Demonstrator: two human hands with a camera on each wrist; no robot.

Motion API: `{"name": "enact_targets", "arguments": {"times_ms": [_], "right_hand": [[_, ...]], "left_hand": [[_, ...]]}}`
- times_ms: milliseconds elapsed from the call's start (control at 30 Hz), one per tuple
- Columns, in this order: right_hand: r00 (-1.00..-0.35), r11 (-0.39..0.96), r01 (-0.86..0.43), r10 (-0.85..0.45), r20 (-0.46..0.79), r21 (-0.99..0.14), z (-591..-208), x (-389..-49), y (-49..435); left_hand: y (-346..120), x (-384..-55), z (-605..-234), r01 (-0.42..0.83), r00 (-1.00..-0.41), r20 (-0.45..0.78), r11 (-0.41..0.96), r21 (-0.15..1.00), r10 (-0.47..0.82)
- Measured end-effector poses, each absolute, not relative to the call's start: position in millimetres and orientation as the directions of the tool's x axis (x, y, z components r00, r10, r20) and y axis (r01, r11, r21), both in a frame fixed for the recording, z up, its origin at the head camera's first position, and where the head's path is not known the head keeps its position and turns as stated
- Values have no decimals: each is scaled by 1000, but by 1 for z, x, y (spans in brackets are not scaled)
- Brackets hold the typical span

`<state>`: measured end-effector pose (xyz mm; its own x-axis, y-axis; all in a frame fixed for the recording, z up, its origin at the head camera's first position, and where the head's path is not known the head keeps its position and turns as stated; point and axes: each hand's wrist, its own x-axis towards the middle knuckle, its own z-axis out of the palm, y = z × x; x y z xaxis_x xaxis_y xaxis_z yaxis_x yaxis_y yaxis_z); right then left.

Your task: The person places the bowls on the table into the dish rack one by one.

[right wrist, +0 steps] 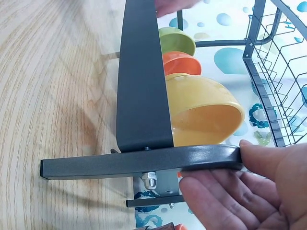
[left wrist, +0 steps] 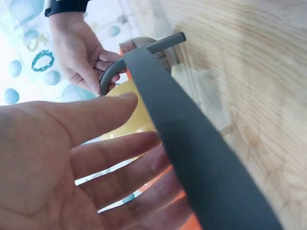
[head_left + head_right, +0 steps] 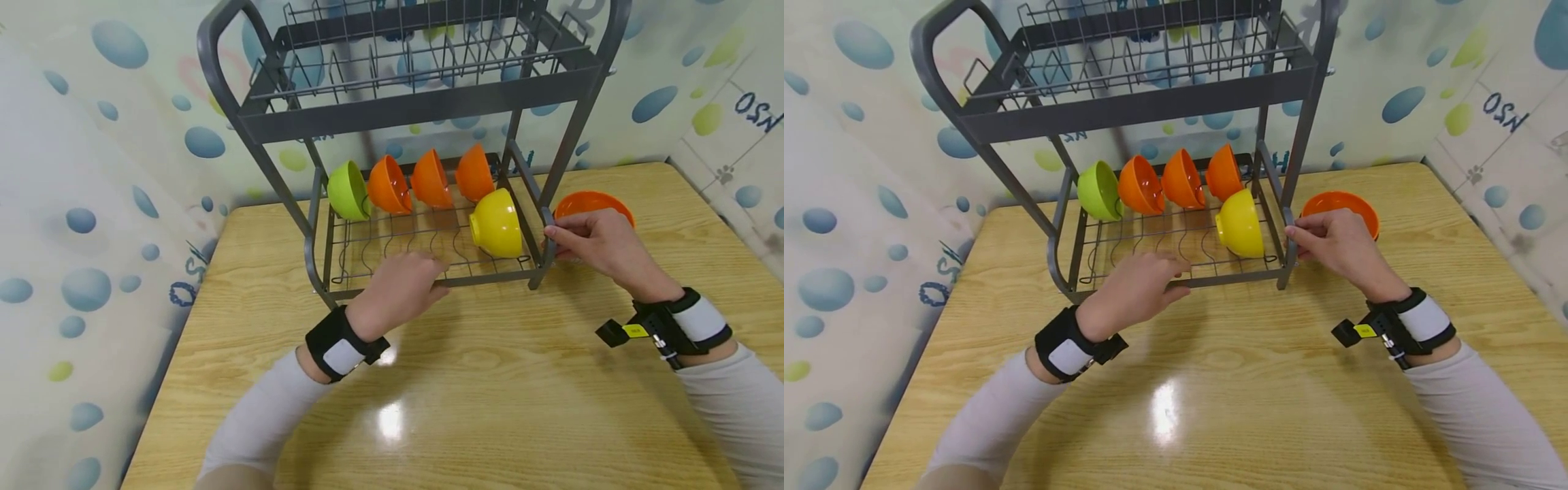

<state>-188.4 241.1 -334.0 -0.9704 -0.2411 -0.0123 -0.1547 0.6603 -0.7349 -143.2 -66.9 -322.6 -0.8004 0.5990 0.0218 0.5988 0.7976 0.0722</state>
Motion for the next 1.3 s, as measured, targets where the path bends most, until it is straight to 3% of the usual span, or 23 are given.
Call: {"name": "enact_targets", "arguments": {"times_ms": [567, 767, 967, 1100, 1300], "right_hand": [[-964, 693, -172, -264, -25, -700, -330, -197, 247], [-976, 780, -204, -211, 59, -592, -313, -213, 266], [-967, 885, -253, -218, 131, -392, -304, -241, 293], [-969, 926, -247, -232, 87, -285, -306, -255, 307], [-967, 941, -204, -236, -95, -270, -313, -269, 318]], "left_hand": [[-72, -146, -336, 598, -798, 7, 790, 134, 603], [-72, -147, -337, 598, -798, 17, 789, 142, 603], [-70, -147, -337, 595, -802, 21, 794, 127, 597], [-70, -147, -338, 596, -801, 25, 792, 132, 598], [-70, -147, -339, 597, -801, 31, 792, 126, 598]]}}
